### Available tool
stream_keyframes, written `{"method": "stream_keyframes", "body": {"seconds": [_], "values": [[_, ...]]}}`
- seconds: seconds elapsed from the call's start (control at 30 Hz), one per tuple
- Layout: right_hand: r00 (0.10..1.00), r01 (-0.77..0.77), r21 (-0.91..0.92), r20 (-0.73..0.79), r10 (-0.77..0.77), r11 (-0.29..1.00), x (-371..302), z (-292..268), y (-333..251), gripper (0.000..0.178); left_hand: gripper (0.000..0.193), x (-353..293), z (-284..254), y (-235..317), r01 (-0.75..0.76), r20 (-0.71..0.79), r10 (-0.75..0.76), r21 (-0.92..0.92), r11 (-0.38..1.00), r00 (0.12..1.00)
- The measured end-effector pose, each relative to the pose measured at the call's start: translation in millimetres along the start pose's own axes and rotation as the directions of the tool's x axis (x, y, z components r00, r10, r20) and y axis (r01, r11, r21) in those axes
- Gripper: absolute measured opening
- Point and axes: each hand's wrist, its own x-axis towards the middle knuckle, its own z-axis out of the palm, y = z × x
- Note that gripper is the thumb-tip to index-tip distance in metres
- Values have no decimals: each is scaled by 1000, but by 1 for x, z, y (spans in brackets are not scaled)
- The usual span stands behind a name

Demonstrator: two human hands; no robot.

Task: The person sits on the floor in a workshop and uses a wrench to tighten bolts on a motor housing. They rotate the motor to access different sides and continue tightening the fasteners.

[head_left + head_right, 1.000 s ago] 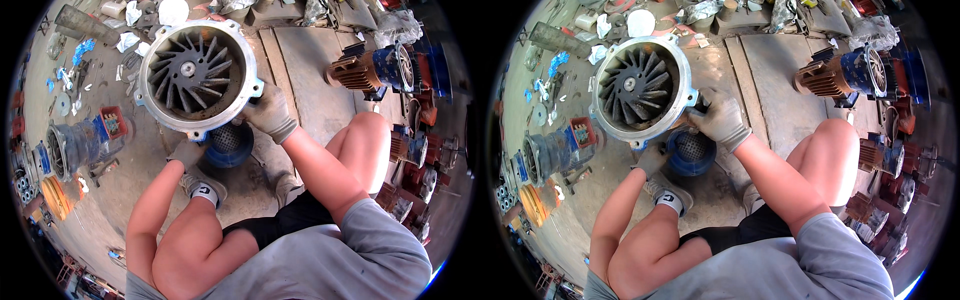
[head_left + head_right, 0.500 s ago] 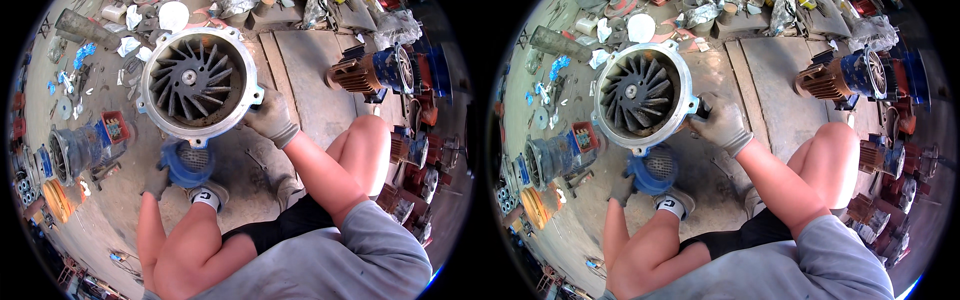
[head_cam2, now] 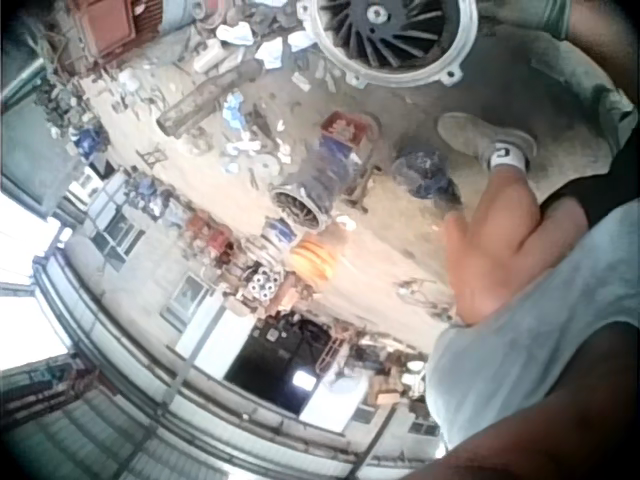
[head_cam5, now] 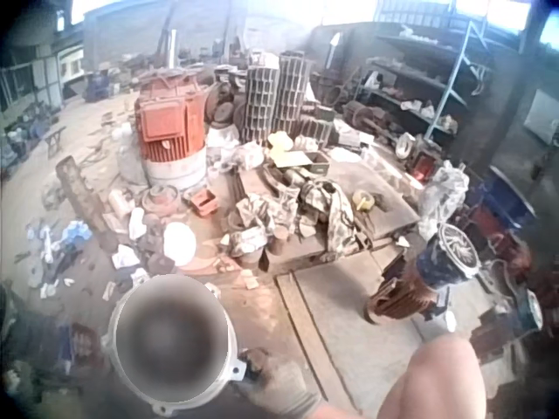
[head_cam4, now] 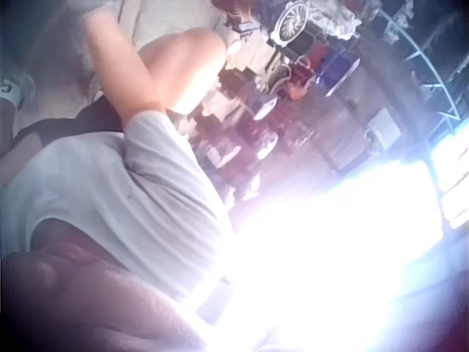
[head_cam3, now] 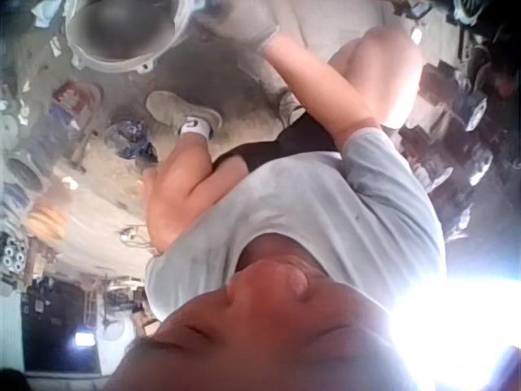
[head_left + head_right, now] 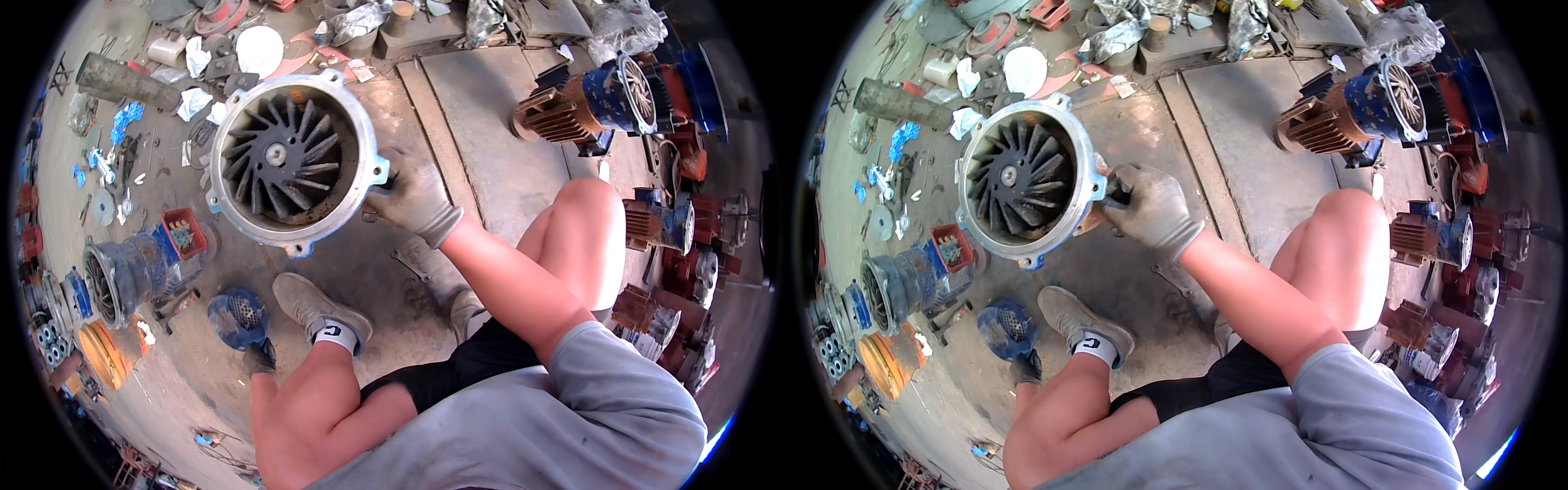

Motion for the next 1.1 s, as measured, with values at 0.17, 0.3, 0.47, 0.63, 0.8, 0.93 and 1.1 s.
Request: {"method": "stream_keyframes", "body": {"seconds": [0.17, 0.3, 0.47, 0.63, 0.8, 0.93, 1.1], "values": [[989, 111, -115, 112, -98, 987, -14, -57, -17, 44, 42, -63, 38, -15, -369, 14, 429, 535, 760, 903], [951, 306, -132, 76, -298, 943, -65, -227, -72, 39, 43, -192, 79, 54, -748, 323, 756, 586, 313, 569], [688, -416, 158, -589, 424, 895, -205, -347, 65, 18, 55, -400, 176, 187, -974, 717, 695, 195, -118, 59], [260, -964, -68, -456, 851, 258, -420, -322, 298, 57, 60, -538, 314, 192, -797, 809, 415, -105, -594, -416], [-54, -992, -73, -473, 879, -100, -463, -252, 400, 61, 69, -530, 351, 182, -328, 888, 237, 105, -939, -394], [-176, -970, 236, -489, 854, -65, -468, -216, 421, 38, 78, -542, 355, 176, -414, 902, 279, 127, -901, -331], [51, -988, -156, -406, 912, -14, -444, -209, 399, 49, 79, -548, 355, 176, -482, 881, 328, 135, -866, -342]]}}
